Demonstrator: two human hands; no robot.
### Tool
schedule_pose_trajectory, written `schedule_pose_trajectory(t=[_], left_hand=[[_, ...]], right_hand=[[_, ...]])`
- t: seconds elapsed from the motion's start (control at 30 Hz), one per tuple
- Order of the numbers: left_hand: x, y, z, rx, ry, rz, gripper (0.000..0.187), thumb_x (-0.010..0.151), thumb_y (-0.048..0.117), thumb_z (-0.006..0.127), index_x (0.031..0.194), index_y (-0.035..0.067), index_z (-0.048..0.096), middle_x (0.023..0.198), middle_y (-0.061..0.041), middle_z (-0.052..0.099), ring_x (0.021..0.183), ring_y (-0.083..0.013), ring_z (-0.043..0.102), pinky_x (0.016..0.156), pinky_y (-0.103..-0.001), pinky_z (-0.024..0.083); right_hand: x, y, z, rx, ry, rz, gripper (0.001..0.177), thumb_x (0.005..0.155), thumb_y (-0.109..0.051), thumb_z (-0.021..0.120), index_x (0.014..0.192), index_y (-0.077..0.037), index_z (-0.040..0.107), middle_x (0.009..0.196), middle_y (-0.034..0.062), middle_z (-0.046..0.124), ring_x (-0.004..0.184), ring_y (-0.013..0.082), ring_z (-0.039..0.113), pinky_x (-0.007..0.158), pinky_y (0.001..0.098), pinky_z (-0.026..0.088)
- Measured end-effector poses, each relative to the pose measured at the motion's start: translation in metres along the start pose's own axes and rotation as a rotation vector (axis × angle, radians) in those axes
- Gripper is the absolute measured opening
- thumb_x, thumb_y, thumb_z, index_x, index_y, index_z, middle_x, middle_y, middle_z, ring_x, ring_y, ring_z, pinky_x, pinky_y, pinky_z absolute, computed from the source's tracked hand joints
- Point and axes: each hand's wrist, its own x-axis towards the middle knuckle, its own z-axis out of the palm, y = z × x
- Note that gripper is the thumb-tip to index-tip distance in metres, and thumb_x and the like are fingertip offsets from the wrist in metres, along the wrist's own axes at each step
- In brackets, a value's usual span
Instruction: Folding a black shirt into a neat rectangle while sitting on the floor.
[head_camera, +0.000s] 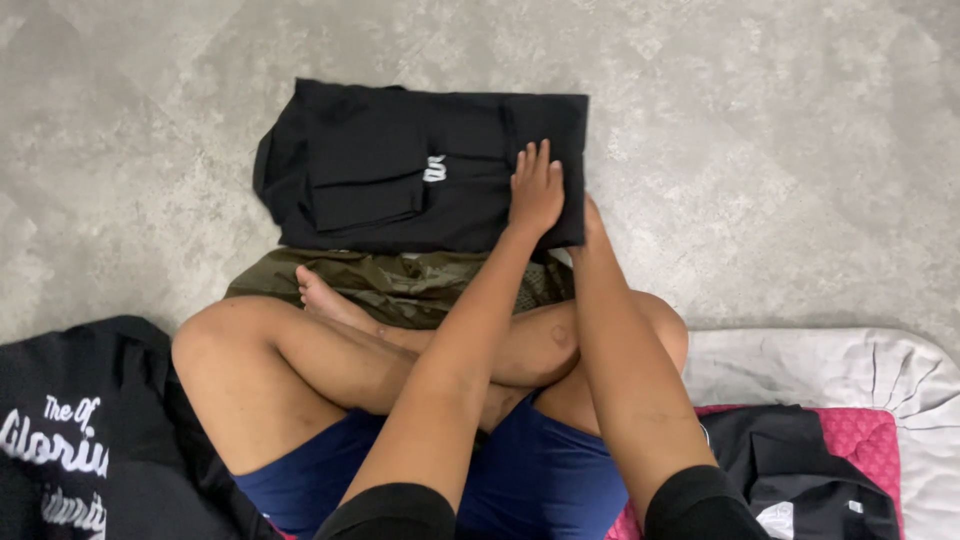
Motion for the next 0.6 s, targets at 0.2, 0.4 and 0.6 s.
schedule_pose_trajectory(t=[0.2, 0.4, 0.6], left_hand=[[-0.006, 0.034, 0.009, -0.395, 0.144, -0.001, 0.06, 0.094, 0.033, 0.04, 0.143, 0.003, 0.022, 0.15, -0.026, 0.007, 0.14, -0.0393, 0.008, 0.115, -0.052, 0.007], [0.058, 0.001, 0.087, -0.741, -0.077, -0.026, 0.068, 0.096, 0.053, 0.022, 0.144, 0.004, 0.022, 0.15, -0.019, 0.014, 0.14, -0.0325, 0.013, 0.117, -0.044, 0.007], [0.006, 0.057, -0.007, -1.049, -0.119, 0.113, 0.06, 0.096, 0.05, 0.031, 0.144, 0.014, 0.027, 0.152, -0.01, 0.016, 0.143, -0.029, 0.006, 0.119, -0.042, 0.004]], right_hand=[[-0.014, -0.012, -0.01, -0.144, -0.011, -0.089, 0.038, 0.088, -0.025, 0.06, 0.124, -0.017, 0.055, 0.12, 0.0143, 0.056, 0.108, 0.0328, 0.056, 0.087, 0.0439, 0.047], [-0.035, -0.037, -0.015, -0.324, -0.026, -0.218, 0.039, 0.087, -0.024, 0.061, 0.125, -0.018, 0.054, 0.123, 0.0126, 0.054, 0.111, 0.0328, 0.053, 0.091, 0.0438, 0.044], [-0.044, -0.059, 0.012, -0.495, -0.037, -0.347, 0.041, 0.086, -0.023, 0.062, 0.126, -0.019, 0.054, 0.125, 0.0109, 0.053, 0.114, 0.0329, 0.051, 0.095, 0.0437, 0.04]])
